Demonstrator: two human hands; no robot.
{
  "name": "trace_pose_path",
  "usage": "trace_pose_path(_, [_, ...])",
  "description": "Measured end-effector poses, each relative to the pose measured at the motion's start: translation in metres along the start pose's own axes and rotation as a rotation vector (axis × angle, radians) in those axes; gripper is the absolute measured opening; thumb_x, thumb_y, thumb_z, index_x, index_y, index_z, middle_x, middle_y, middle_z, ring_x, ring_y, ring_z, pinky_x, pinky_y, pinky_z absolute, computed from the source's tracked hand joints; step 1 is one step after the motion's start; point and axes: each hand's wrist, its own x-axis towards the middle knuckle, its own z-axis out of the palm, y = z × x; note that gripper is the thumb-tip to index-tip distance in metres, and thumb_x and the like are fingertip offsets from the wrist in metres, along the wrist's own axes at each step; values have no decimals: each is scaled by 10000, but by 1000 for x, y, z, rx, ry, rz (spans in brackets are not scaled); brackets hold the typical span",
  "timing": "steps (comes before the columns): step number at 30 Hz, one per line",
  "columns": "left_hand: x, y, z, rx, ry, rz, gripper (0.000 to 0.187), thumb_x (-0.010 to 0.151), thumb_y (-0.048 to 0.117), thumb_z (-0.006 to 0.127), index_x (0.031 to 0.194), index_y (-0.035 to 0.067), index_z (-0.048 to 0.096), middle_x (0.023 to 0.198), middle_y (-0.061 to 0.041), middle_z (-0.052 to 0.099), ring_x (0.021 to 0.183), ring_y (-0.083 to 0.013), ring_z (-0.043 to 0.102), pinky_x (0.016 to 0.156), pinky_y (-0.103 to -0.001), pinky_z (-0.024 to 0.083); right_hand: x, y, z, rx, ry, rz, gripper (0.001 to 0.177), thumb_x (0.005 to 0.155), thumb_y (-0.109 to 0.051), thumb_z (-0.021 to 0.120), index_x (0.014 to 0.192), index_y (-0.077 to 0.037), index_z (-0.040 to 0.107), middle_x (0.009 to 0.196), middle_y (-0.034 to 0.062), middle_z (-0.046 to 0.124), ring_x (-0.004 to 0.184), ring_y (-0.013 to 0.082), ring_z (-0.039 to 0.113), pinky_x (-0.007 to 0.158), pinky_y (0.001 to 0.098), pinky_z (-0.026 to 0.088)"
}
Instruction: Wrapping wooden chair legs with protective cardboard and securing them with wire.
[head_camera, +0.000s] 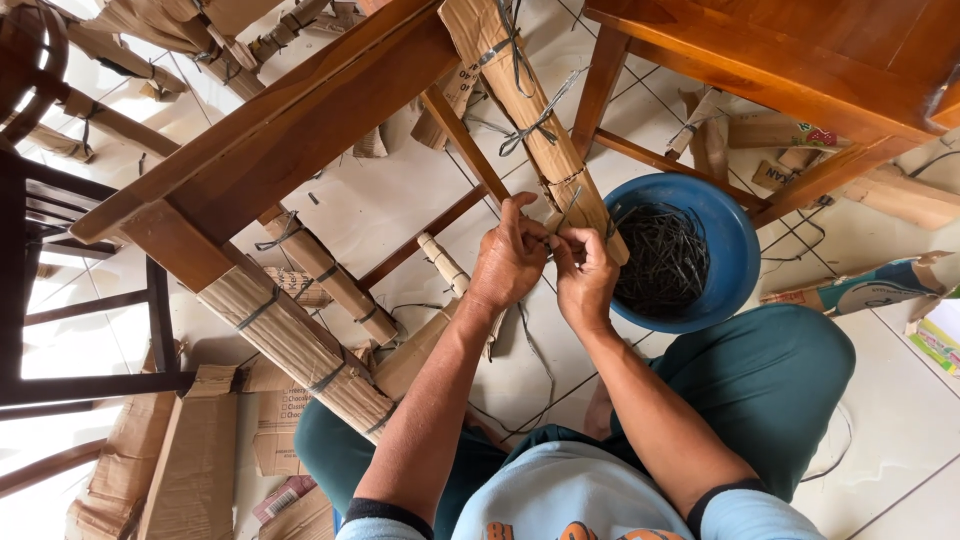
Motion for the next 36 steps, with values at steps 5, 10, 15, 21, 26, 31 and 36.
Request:
trace_pose_path(5, [-4,-4,5,120,25,16,651,851,36,634,1442,151,385,983,-104,762,948,-346,721,885,-502,573,6,-1,-1,-73,25,-109,143,918,-103,841,988,-111,717,779,48,721,687,215,724,611,300,566])
trace_pose_path(10, [-5,-5,7,172,40,39,663,862,52,636,1455,178,367,982,-76,751,962,-348,715,906,-515,574,12,-8,-6,-180,18,-348,72,939,-62,814,938,-110,760,777,56,724,701,246,726,598,294,566])
trace_pose_path(15, [-6,-10,14,232,80,83,625,892,39,606,1466,140,381,1000,-115,729,1008,-379,692,930,-535,568,15,-5,-8,-352,-56,-577,64,953,-61,772,943,-106,728,810,33,675,745,240,695,658,316,574])
trace_pose_path(21, [-10,-19,22,394,157,220,484,933,55,571,1393,107,431,948,-106,691,1029,-342,671,909,-496,591,18,-28,-23,-76,-321,-125,148,1025,-40,637,889,-78,682,720,104,615,697,323,657,648,431,521])
trace_pose_path(26, [-9,-29,22,471,261,318,116,943,113,619,1044,154,579,882,-41,621,936,-290,678,794,-405,602,21,-18,-25,42,-386,130,118,1031,-77,629,941,-58,702,706,100,632,695,196,611,654,387,524])
trace_pose_path(31, [-9,-26,21,473,353,474,61,875,59,663,900,111,682,940,-49,645,858,-267,690,733,-349,603,17,6,-20,118,-401,247,125,1037,-89,622,966,-50,717,735,64,639,726,143,617,660,334,557])
trace_pose_path(36, [-15,-24,25,668,397,635,110,883,106,674,956,52,734,957,-86,622,846,-267,661,706,-344,596,16,22,-14,208,-386,326,116,1038,-93,633,973,-33,709,774,56,667,745,127,636,684,286,574])
